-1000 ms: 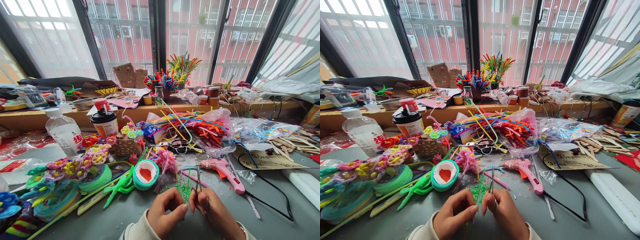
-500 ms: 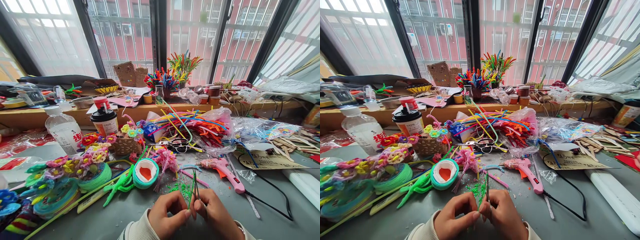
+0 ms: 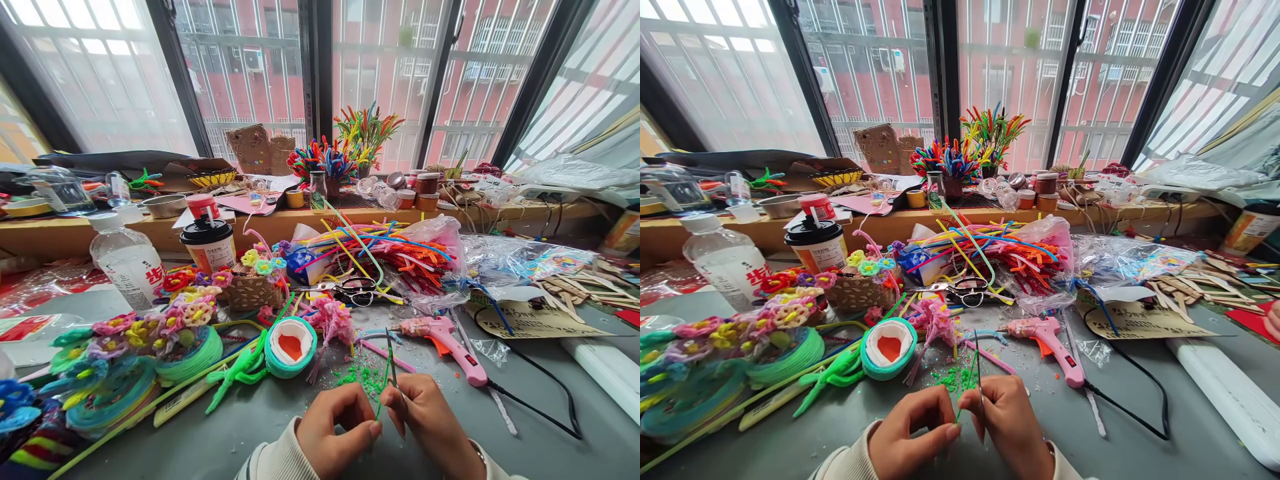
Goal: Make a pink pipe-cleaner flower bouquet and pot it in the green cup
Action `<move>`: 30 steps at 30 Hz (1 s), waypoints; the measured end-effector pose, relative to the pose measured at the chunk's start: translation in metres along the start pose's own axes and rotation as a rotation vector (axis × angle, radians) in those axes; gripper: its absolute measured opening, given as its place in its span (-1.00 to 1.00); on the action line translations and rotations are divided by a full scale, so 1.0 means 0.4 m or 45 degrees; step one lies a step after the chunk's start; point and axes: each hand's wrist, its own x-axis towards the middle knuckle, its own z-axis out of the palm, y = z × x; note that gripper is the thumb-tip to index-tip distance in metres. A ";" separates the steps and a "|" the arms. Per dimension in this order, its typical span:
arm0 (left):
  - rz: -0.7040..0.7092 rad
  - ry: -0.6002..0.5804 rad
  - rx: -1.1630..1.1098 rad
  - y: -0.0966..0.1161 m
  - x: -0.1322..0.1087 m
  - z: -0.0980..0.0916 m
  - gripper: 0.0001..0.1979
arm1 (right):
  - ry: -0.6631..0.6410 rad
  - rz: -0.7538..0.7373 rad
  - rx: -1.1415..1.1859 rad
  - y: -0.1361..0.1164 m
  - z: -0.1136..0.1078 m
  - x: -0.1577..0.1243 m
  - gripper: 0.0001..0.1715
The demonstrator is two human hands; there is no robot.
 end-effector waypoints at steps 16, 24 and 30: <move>0.020 -0.008 -0.086 -0.014 0.001 -0.004 -0.66 | -0.102 -0.097 0.069 -0.007 0.001 -0.003 -0.26; 0.006 0.009 -0.120 -0.012 0.003 -0.002 -0.67 | 0.010 -0.027 -0.006 0.005 0.011 -0.002 -0.24; 0.031 0.019 -0.124 -0.004 0.002 -0.002 -0.68 | -0.001 -0.044 0.051 0.012 0.013 -0.003 -0.23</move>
